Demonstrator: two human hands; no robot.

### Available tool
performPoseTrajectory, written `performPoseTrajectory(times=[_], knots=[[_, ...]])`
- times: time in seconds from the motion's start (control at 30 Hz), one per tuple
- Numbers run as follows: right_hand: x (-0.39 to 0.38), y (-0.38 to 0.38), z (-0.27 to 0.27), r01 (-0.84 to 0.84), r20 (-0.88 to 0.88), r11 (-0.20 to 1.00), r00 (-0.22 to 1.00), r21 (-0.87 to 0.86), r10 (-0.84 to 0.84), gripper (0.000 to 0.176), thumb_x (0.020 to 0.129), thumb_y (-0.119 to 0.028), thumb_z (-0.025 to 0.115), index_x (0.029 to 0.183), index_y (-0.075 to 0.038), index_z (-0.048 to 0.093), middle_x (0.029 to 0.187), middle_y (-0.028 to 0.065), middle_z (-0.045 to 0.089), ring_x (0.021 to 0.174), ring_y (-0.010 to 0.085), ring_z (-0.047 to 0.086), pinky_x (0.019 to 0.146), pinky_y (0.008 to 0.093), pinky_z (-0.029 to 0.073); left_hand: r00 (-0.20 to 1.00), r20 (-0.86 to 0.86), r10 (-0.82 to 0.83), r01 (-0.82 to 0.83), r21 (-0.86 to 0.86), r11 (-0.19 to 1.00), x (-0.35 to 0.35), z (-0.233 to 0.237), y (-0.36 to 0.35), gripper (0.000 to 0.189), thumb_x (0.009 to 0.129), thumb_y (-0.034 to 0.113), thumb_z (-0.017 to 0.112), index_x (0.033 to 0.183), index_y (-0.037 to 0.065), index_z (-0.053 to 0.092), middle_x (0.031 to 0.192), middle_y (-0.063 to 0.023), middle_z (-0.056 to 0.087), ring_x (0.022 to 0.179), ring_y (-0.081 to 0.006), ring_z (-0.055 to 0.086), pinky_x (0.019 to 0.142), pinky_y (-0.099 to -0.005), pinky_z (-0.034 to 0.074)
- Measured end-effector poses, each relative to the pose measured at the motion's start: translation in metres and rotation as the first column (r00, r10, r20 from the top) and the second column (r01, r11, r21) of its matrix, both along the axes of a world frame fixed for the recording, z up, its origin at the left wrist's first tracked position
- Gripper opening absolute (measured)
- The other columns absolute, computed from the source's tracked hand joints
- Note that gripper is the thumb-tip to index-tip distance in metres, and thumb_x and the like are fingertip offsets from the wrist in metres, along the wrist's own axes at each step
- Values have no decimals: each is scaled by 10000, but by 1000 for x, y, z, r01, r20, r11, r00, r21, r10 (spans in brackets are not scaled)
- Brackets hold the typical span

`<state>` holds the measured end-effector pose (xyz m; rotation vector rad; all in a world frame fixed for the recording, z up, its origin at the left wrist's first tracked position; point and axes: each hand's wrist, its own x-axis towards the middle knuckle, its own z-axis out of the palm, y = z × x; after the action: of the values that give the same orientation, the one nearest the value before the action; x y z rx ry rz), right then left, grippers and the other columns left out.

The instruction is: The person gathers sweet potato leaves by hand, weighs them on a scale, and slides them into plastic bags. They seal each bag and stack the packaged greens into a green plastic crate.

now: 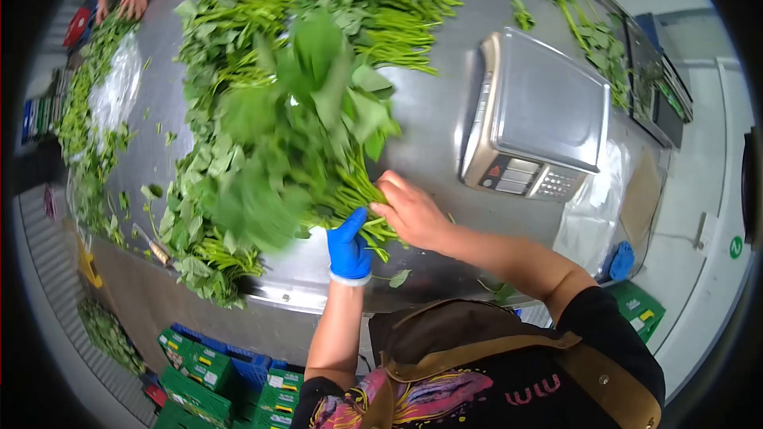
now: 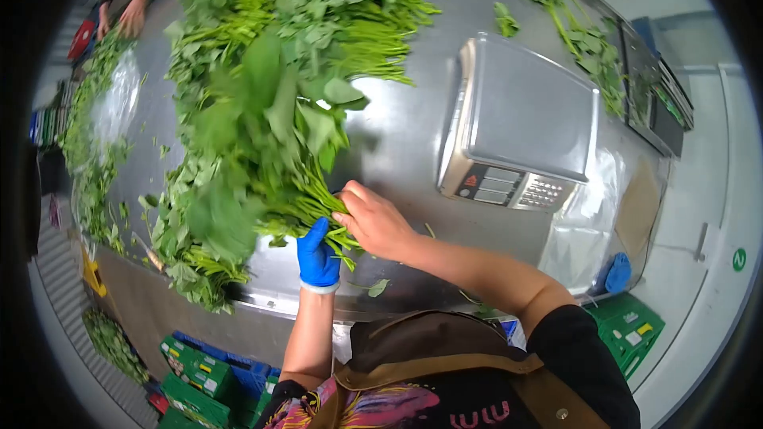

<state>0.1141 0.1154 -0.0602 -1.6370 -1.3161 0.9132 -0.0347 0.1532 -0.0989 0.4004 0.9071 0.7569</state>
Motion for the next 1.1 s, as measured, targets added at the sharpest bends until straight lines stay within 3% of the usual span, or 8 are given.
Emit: performPoseTrajectory(times=[0.13,0.4,0.53,0.63,0.73,0.9,1.03,1.1], knots=[[7,-22,-23,150,24,977,989,-150,-148,234,938,-196,518,915,27,450,948,217,448,852,435,501,728,486,418,992,15,-127,127,-173,977,27,-3,8,440,885,40,578,1313,21,475,1205,-103,591,1064,-203,589,929,-348,478],[143,-140,14,600,44,800,798,30,-601,415,942,-153,460,1328,-1,454,1316,167,498,1215,305,471,1020,399,356,773,118,-624,576,284,767,200,105,-27,380,778,22,717,1137,17,594,1026,-66,652,907,-158,630,775,-296,520],[221,-181,42,720,-275,693,662,-24,-697,376,965,-212,495,1281,-7,506,1126,75,605,1015,212,573,905,338,434,609,344,-715,649,303,698,307,71,-66,413,759,37,738,1142,-2,590,1050,-78,655,909,-164,626,799,-308,512],[282,-222,-31,658,172,694,750,-291,-639,400,939,-283,543,1223,-2,521,909,89,616,745,213,547,700,354,453,658,31,-753,718,275,639,356,1,-93,452,735,36,745,1149,-23,573,1069,-105,654,925,-203,630,813,-328,509],[297,-225,-40,684,425,665,720,-300,-549,402,909,-353,568,1113,-8,590,864,184,635,738,313,599,691,390,468,740,-127,-661,673,165,721,348,8,-102,477,714,39,750,1145,-38,562,1075,-134,650,947,-235,629,812,-340,506],[262,-197,71,767,832,489,537,-415,-137,303,854,-296,628,988,-27,665,889,170,669,814,343,637,696,430,489,568,138,-811,821,-41,569,270,23,-69,453,819,88,667,1225,-46,516,1197,-135,596,1078,-200,568,936,-317,437],[237,-150,116,660,733,744,557,-106,-390,172,818,-133,653,953,-27,657,908,152,652,828,330,622,738,415,487,754,147,-640,647,0,762,169,36,-7,519,900,87,574,1373,-39,401,1303,-102,524,1150,-178,527,1021,-303,387],[233,-106,123,516,624,856,655,45,-427,160,800,-65,653,955,-24,644,934,144,640,865,334,606,778,407,480,892,-142,-430,446,115,888,146,-21,30,438,916,90,551,1326,-32,457,1262,-97,550,1148,-179,529,1038,-303,379]])
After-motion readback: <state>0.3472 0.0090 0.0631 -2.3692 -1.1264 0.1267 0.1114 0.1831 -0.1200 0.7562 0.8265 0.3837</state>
